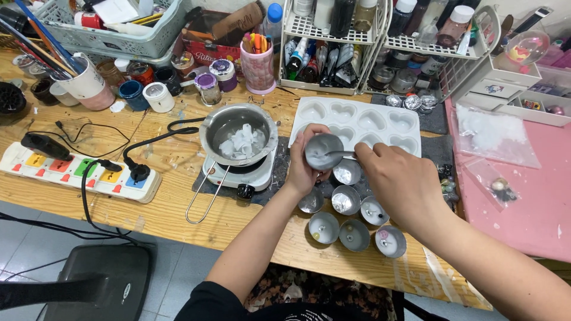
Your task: Preparing candle molds and wicks for pouring wax at a workbench.
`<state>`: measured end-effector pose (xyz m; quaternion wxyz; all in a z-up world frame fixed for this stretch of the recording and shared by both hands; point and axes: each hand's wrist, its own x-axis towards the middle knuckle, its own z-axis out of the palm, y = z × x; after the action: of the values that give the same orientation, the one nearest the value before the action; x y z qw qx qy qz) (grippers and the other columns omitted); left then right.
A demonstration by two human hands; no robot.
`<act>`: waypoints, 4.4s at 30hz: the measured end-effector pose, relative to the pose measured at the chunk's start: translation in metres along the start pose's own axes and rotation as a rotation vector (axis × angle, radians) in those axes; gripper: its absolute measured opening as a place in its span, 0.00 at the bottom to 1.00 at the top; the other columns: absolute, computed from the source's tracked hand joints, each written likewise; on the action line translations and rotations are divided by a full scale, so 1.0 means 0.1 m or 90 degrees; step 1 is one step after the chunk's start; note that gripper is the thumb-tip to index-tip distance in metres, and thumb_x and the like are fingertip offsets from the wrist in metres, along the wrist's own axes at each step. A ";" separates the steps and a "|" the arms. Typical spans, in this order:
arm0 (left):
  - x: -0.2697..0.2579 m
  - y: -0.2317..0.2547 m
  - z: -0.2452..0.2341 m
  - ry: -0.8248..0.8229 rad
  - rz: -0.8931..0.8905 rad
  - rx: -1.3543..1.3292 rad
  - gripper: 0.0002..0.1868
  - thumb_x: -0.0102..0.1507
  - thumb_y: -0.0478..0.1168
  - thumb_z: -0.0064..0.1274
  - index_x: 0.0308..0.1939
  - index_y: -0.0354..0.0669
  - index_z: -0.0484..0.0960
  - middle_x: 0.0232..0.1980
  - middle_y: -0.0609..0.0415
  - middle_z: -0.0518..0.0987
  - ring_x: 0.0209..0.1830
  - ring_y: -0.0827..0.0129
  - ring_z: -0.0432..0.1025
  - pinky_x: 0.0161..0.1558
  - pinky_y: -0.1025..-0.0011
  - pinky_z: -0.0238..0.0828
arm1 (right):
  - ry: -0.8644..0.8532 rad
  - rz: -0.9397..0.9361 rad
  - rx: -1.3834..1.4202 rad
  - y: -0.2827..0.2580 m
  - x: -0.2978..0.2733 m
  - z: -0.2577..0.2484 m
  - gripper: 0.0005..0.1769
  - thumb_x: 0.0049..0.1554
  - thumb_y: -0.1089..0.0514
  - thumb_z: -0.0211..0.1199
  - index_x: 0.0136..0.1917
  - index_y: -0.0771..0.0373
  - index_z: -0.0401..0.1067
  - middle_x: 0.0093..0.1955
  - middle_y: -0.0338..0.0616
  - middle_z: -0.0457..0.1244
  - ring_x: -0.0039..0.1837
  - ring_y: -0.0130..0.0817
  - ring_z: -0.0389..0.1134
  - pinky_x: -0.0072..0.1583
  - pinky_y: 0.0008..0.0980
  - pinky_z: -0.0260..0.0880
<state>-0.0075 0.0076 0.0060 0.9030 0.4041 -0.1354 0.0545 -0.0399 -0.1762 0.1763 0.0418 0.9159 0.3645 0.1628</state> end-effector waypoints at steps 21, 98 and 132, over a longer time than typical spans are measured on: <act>0.02 0.01 0.08 -0.023 0.128 0.134 0.27 0.70 0.55 0.29 0.65 0.42 0.67 0.61 0.54 0.74 0.63 0.72 0.70 0.68 0.73 0.65 | -0.103 0.046 0.002 -0.21 0.23 0.35 0.04 0.55 0.63 0.56 0.44 0.66 0.68 0.30 0.52 0.69 0.34 0.46 0.74 0.34 0.40 0.73; 0.09 -0.27 -0.06 0.134 -0.317 0.218 0.29 0.70 0.60 0.24 0.45 0.50 0.80 0.24 0.62 0.69 0.18 0.76 0.57 0.21 0.75 0.50 | -0.340 0.011 0.173 0.08 0.34 0.61 0.16 0.62 0.48 0.56 0.46 0.62 0.75 0.40 0.55 0.70 0.45 0.53 0.73 0.48 0.50 0.72; 0.08 -0.31 -0.11 0.034 -0.152 0.014 0.34 0.74 0.69 0.18 0.37 0.47 0.68 0.24 0.61 0.65 0.17 0.74 0.55 0.21 0.73 0.48 | -0.039 -0.044 0.275 -0.26 1.32 0.15 0.20 0.65 0.42 0.54 0.51 0.59 0.76 0.40 0.54 0.69 0.44 0.58 0.70 0.45 0.54 0.68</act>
<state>0.0087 -0.0047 -0.0211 0.9019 0.4255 -0.0615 -0.0416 0.0375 -0.0666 0.1927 -0.1390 0.8949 0.4210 0.0511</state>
